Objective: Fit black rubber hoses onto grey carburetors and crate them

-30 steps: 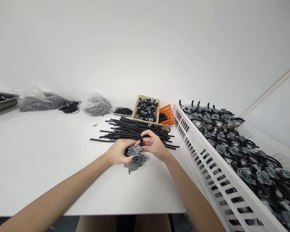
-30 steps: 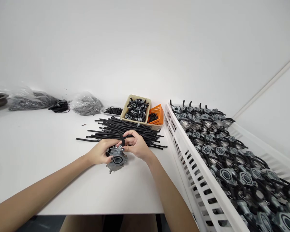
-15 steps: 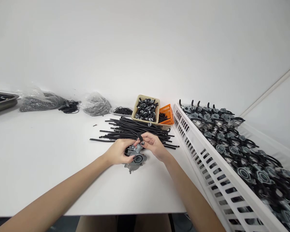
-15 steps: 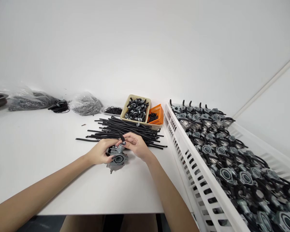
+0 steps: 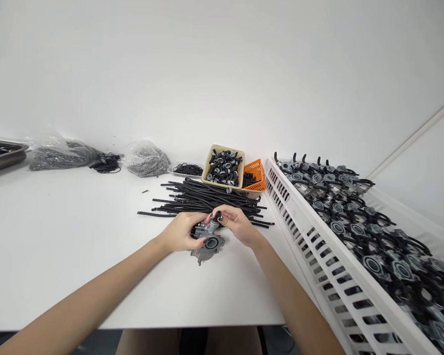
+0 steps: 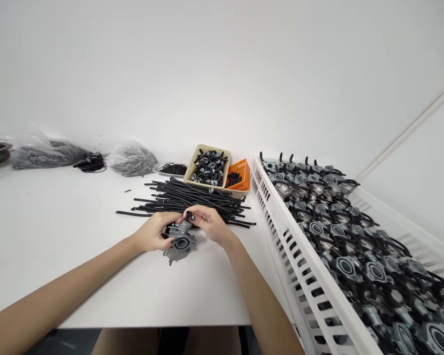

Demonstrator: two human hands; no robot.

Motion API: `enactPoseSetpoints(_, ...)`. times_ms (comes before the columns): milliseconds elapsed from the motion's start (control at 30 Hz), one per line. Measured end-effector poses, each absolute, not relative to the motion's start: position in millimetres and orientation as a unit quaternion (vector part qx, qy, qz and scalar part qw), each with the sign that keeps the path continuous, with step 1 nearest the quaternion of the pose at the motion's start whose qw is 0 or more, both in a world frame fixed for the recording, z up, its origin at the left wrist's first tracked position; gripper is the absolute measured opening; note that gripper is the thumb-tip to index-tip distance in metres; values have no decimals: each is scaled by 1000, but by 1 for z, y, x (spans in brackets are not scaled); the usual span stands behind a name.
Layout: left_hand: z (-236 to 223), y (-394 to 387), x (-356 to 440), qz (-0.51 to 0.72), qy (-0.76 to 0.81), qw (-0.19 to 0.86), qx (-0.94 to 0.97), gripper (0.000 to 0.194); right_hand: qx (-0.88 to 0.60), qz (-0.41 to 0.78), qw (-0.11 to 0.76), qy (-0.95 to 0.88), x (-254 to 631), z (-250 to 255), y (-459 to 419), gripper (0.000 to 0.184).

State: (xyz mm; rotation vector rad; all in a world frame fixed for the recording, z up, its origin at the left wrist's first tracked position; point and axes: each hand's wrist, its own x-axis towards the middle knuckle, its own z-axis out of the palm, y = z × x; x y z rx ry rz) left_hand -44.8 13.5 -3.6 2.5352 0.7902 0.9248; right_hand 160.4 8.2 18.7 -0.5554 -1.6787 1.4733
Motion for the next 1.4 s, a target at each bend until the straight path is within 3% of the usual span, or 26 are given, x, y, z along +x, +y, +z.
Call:
enactPoseSetpoints(867, -6, 16, -45, 318, 279, 164, 891, 24, -204, 624, 396, -642, 165, 15, 10, 32)
enactPoseSetpoints(1400, -5, 15, -45, 313, 279, 178, 890, 25, -224, 605, 414, -642, 160, 20, 9, 21)
